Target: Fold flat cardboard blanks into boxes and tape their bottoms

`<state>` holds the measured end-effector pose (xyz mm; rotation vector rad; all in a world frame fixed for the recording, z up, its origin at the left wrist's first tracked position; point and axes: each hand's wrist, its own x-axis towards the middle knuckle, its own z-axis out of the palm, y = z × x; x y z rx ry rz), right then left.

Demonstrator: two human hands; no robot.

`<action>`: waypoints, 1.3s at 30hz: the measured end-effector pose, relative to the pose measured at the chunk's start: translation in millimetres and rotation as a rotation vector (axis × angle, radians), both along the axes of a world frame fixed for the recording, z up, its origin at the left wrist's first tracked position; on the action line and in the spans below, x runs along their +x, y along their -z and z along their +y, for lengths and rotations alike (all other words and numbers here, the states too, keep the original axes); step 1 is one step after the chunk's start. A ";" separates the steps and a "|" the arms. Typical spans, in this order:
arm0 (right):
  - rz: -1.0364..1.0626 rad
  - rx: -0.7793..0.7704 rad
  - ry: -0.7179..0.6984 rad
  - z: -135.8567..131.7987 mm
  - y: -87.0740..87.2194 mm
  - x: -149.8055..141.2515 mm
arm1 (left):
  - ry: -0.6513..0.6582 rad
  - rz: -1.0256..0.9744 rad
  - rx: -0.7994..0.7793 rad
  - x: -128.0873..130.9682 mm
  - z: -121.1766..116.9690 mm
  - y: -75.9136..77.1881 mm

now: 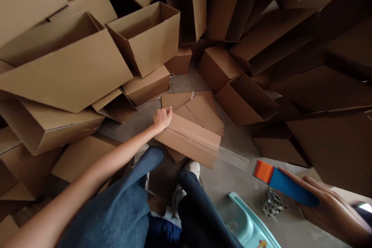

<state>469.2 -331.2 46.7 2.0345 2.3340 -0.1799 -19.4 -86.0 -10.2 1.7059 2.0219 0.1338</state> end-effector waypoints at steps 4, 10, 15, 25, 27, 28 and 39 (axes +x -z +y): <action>0.072 -0.194 -0.027 8.2 30.1 14.5 | -0.013 -0.008 0.004 -0.2 0.1 2.0; -0.127 -0.228 -0.086 24.3 56.5 -25.2 | -0.014 -0.007 0.005 0.3 -0.2 2.4; -0.187 -0.207 -0.124 39.1 76.8 -76.1 | -0.021 0.001 0.002 1.3 -0.1 2.2; -0.144 -0.131 -0.063 45.8 92.7 -144.1 | -0.025 0.013 -0.002 2.0 1.0 3.5; -0.157 -0.124 -0.053 45.6 86.0 -154.8 | -0.019 0.019 0.001 2.9 0.8 3.3; -0.170 -0.126 -0.042 45.4 83.0 -160.4 | -0.015 0.022 0.003 3.5 0.8 3.2; -0.232 -0.209 0.126 48.2 76.2 -193.7 | 0.049 0.015 0.033 6.2 0.4 6.8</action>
